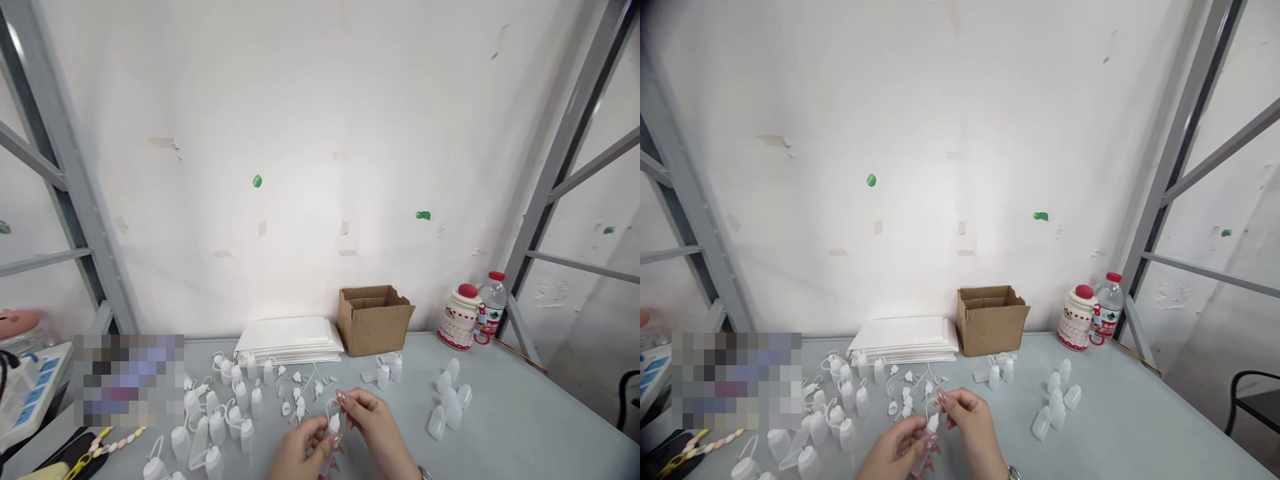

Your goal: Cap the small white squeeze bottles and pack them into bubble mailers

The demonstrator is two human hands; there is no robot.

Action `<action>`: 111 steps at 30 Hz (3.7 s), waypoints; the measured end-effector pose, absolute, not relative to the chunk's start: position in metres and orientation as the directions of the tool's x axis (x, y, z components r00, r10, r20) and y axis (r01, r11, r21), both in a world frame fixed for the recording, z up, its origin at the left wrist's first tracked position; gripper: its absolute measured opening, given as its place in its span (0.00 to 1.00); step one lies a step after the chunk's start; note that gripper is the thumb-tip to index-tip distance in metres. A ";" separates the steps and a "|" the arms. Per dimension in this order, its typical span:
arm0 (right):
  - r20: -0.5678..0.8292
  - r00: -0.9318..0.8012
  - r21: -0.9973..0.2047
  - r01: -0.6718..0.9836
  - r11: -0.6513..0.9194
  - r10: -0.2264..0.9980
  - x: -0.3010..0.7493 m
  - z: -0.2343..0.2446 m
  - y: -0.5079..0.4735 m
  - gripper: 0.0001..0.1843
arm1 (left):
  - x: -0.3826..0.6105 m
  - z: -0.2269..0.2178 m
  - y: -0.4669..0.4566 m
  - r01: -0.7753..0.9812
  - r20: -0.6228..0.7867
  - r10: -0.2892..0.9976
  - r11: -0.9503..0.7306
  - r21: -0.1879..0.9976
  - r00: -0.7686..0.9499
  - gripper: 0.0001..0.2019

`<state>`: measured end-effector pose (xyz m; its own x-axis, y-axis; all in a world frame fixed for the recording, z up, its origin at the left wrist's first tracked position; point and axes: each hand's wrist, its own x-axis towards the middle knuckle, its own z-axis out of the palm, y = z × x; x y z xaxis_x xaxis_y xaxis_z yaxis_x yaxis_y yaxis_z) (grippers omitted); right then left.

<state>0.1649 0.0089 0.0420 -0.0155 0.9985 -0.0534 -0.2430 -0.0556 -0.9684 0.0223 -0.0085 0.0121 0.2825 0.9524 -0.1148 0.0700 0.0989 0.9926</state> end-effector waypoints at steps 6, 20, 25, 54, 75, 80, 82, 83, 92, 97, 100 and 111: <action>-0.060 -0.011 -0.954 -0.293 -0.060 0.998 0.162 0.037 0.008 0.19 | 0.024 0.008 -0.008 0.063 -0.118 0.955 0.105 0.993 0.271 0.27; -0.006 -0.002 -0.969 -0.245 -0.006 1.000 0.160 0.036 0.004 0.18 | 0.025 0.007 -0.010 0.087 -0.110 0.968 0.092 0.992 0.228 0.25; 0.051 0.060 -0.992 -0.116 0.057 0.997 0.160 0.037 0.005 0.20 | 0.024 0.008 -0.012 0.095 -0.108 0.970 0.089 0.992 0.220 0.23; 0.239 -0.045 -0.971 0.003 0.240 0.970 0.162 0.042 0.001 0.20 | 0.018 0.023 -0.008 -0.021 -0.019 0.985 0.023 1.000 0.172 0.20; 0.545 -0.023 -0.668 0.591 0.451 0.838 0.203 0.073 0.034 0.17 | 0.014 0.025 -0.011 0.546 0.370 0.926 -0.351 0.761 0.080 0.10; 0.462 -0.146 -0.337 0.883 0.326 0.874 0.225 0.086 0.072 0.15 | 0.014 0.015 -0.008 0.648 0.427 0.902 -0.361 0.671 0.061 0.10; 0.447 -0.155 -0.293 0.905 0.307 0.881 0.227 0.087 0.079 0.16 | 0.013 0.013 -0.007 0.673 0.439 0.897 -0.360 0.646 0.058 0.10; 0.440 -0.157 -0.270 0.916 0.297 0.884 0.226 0.086 0.082 0.16 | 0.013 0.012 -0.006 0.684 0.446 0.893 -0.359 0.635 0.056 0.10; 0.406 -0.155 -0.145 0.962 0.231 0.901 0.223 0.080 0.083 0.14 | 0.011 0.018 -0.006 0.754 0.377 0.926 -0.262 0.602 0.021 0.12; 0.458 -0.120 -0.135 0.970 0.203 0.881 0.235 0.093 0.060 0.13 | 0.008 0.029 -0.009 0.831 0.250 0.968 -0.154 0.535 0.018 0.17; 0.546 -0.040 -0.114 0.986 0.121 0.837 0.256 0.089 0.034 0.15 | 0.005 0.032 -0.010 0.897 0.168 0.986 -0.078 0.435 0.005 0.20; 0.384 0.105 -0.065 0.994 -0.087 0.917 0.310 0.011 -0.018 0.09 | 0.011 0.029 -0.010 0.987 0.060 0.997 0.032 0.157 -0.042 0.18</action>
<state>0.3096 -0.0176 0.0109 0.1050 0.9174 0.3838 0.9941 -0.0866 -0.0649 0.0106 -0.0097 0.0288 -0.0416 0.9973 0.0604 0.9870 0.0317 0.1573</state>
